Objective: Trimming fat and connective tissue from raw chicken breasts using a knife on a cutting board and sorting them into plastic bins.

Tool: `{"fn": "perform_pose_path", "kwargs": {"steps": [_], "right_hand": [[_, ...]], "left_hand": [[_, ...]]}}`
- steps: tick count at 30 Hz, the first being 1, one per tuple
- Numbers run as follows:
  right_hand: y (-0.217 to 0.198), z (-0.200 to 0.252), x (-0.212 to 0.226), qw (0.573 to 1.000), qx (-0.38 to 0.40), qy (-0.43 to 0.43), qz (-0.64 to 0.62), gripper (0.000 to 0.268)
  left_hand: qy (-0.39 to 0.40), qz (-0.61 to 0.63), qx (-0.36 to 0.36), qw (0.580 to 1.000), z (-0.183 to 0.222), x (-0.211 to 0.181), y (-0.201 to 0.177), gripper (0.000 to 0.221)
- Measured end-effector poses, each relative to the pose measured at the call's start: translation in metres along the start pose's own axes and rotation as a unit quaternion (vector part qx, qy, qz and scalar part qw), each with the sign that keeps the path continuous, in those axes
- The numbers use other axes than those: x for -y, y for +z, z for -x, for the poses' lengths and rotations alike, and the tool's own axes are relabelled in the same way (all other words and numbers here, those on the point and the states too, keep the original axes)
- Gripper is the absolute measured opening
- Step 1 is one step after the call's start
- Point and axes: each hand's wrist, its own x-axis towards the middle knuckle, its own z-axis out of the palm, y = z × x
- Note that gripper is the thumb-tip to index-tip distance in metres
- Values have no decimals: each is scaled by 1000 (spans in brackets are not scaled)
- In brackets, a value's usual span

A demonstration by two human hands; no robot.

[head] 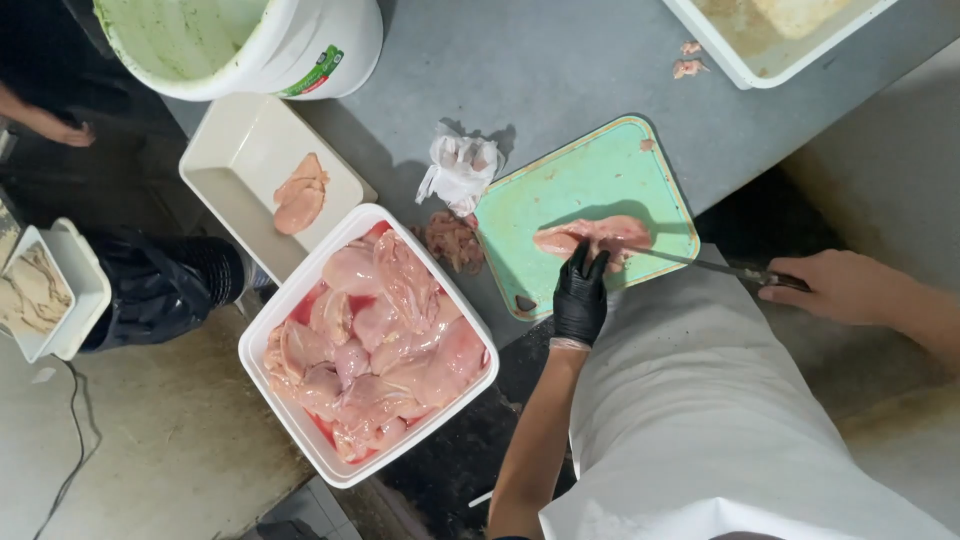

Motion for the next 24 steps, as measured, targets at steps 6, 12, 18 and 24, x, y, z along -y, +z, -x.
{"fn": "perform_pose_path", "kwargs": {"steps": [6,12,18,24], "right_hand": [[2,-49,1,999,0,-47,-6,40],[-8,-61,32,993,-32,-110,-6,56],[-19,-48,54,995,-2,-95,-33,44],[-23,-49,42,997,-27,-69,19,48]], "left_hand": [[-20,6,17,1000,2,-6,-1,60],[-29,-4,-41,999,7,-2,-12,46],[-116,23,-50,992,8,11,-22,46],[-136,6,-66,989,14,12,-24,36]]}}
